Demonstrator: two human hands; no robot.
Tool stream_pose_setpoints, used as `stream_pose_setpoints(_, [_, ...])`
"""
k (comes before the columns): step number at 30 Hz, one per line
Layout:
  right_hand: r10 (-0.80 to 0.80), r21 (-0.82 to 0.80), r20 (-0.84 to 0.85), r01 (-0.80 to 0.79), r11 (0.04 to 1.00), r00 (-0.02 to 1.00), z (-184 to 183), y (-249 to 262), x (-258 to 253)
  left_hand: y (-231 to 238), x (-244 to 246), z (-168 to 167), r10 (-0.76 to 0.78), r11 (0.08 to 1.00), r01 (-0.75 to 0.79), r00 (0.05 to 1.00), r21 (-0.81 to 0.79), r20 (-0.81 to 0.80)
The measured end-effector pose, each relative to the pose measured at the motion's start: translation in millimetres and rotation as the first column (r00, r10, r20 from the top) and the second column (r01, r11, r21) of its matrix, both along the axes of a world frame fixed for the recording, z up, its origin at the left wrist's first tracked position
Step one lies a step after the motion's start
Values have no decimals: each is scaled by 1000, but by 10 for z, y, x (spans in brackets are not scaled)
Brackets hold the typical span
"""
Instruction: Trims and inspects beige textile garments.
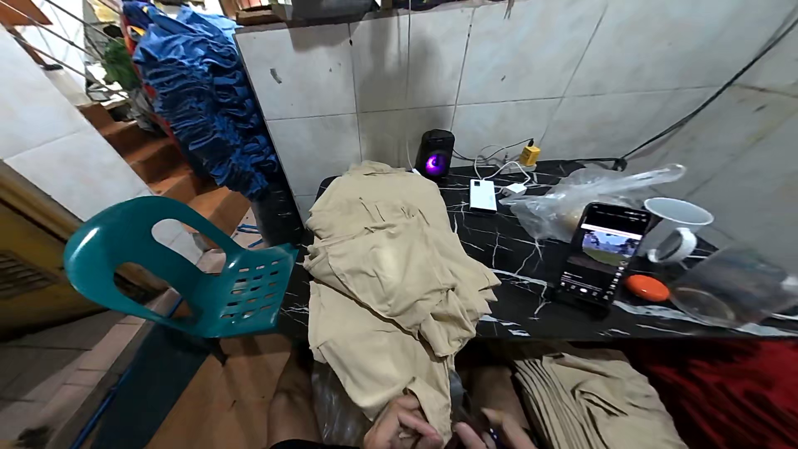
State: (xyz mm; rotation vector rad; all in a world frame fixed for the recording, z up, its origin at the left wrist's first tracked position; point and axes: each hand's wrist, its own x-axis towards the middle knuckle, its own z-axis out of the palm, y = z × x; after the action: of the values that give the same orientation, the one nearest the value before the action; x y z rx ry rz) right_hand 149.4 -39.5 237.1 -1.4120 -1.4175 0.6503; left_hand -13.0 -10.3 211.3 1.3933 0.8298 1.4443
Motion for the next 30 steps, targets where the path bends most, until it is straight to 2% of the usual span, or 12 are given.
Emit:
stream_pose_setpoints(1, [-6,-7,-125,6,1000,992,23,24,-9,-13,-9,13,-10,1000,10,1000,-1,0])
stream_pose_setpoints(3, [82,-18,-324,-93,995,942,79,93,8,-28,-10,7,-23,999,23,1000,25,-10])
stream_pose_setpoints(6, [190,-8,-437,-215,976,879,30,197,3,-42,22,4,25,998,-25,1000,62,-2])
stream_pose_setpoints(9, [225,-17,-451,-261,965,863,-36,226,-7,-42,-13,42,54,998,-55,998,38,31])
stream_pose_setpoints(15, [268,-74,-424,-328,942,865,-32,213,-56,-38,-112,24,42,999,-41,999,35,-20])
stream_pose_setpoints(18, [236,-67,-418,-289,955,877,-29,206,-46,-33,-132,-6,14,999,-14,1000,39,-8])
stream_pose_setpoints(23, [248,-46,-416,-293,955,875,-37,210,-26,-68,-117,44,4,994,-8,999,-105,-39])
stream_pose_setpoints(30, [173,-94,-349,-217,972,921,8,183,-26,-28,-179,44,10,993,12,982,116,-187])
